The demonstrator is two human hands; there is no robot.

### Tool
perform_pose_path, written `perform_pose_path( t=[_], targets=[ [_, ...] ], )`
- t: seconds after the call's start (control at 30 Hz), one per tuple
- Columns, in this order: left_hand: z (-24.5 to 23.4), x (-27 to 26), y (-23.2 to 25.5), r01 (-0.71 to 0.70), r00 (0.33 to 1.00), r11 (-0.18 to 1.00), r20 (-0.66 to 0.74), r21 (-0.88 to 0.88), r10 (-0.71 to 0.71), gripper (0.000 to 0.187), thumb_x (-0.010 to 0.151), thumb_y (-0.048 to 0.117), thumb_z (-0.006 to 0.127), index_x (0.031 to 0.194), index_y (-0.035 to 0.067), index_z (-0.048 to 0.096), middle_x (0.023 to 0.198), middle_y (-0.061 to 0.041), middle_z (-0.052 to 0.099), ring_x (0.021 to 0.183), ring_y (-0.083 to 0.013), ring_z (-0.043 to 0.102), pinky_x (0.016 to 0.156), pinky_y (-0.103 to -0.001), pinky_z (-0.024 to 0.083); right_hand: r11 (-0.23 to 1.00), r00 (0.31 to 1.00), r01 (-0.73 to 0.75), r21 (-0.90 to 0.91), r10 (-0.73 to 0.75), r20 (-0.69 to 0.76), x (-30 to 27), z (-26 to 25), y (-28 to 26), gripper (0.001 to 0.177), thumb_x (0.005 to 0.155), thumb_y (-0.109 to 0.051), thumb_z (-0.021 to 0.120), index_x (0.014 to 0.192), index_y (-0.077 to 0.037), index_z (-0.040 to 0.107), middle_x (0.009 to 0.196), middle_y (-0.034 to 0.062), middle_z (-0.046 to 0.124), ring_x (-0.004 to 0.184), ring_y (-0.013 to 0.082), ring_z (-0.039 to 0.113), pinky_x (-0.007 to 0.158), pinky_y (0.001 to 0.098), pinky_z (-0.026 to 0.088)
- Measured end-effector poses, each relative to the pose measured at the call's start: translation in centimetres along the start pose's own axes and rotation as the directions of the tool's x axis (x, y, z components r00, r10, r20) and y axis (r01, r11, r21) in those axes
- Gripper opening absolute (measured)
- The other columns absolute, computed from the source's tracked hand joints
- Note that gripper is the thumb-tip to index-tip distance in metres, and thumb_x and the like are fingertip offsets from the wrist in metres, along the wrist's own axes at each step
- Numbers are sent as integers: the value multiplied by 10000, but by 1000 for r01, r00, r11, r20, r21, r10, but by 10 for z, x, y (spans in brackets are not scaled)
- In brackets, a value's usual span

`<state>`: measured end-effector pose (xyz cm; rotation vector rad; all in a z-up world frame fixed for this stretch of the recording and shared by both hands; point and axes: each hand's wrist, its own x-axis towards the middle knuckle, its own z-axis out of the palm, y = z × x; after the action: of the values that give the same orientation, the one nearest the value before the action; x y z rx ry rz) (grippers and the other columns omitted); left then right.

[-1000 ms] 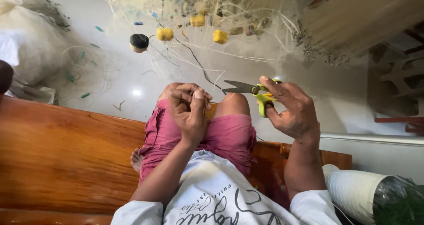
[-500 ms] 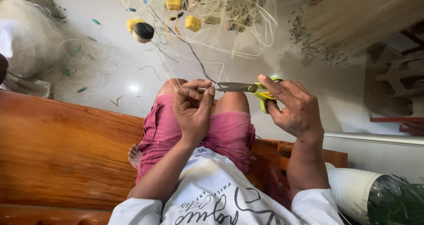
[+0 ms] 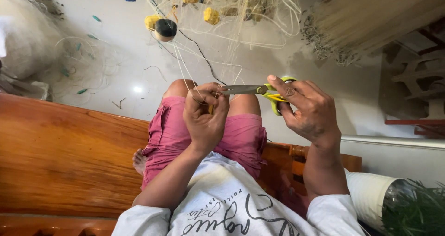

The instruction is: Using a yellow net-mending shuttle to repair or weave a large fishing net while seated on a bench.

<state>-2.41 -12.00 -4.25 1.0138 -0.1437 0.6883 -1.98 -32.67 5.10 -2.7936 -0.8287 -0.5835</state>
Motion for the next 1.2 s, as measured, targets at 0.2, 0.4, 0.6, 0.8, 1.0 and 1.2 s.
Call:
perform_pose_path(
  t=[0.2,0.4,0.6,0.8,1.0,1.2],
  targets=[
    [3,3,10,-9,1000,997,17,71,8,259,866,-73,715,795,24,486,891,-218,679,702,-210,668,552,-278,535,999,1000,6,-37,-7,-17,-2,0,2,545,848,-60,746,1346,-275,701,874,24,656,810,217,662,677,359,562],
    [3,2,11,-5,1000,993,12,122,4,246,856,-63,723,774,30,511,872,-205,697,680,-199,666,539,-265,526,1000,1000,1,-26,-1,-17,-4,-1,2,526,848,-57,753,1330,-263,715,863,32,653,793,227,660,650,363,560],
    [6,5,18,-2,1000,988,25,153,-2,255,858,-71,714,761,44,509,858,-185,709,644,-179,656,508,-245,506,1000,1000,-6,-8,6,-18,-4,-2,1,530,852,-42,748,1334,-260,713,851,33,650,778,229,656,649,368,563],
    [7,6,24,23,999,988,31,154,-28,250,857,-59,722,779,47,509,839,-171,703,625,-133,609,491,-228,486,1000,1000,-17,17,17,12,-5,-5,2,548,850,-15,725,1342,-254,706,840,54,656,765,254,660,638,388,559],
    [6,5,24,22,999,987,39,160,-29,260,840,-56,739,766,48,513,842,-171,710,655,-169,650,519,-236,510,1000,1000,-13,14,13,1,-5,-6,2,536,861,-11,719,1343,-245,710,850,45,654,755,239,650,641,368,557],
    [8,5,24,137,990,990,30,25,-138,279,872,0,759,800,54,494,925,-187,704,779,-188,690,639,-261,556,992,999,-10,128,16,-43,-2,-5,-1,498,851,47,709,1294,-179,730,825,47,674,740,230,669,687,346,576]
  ],
)
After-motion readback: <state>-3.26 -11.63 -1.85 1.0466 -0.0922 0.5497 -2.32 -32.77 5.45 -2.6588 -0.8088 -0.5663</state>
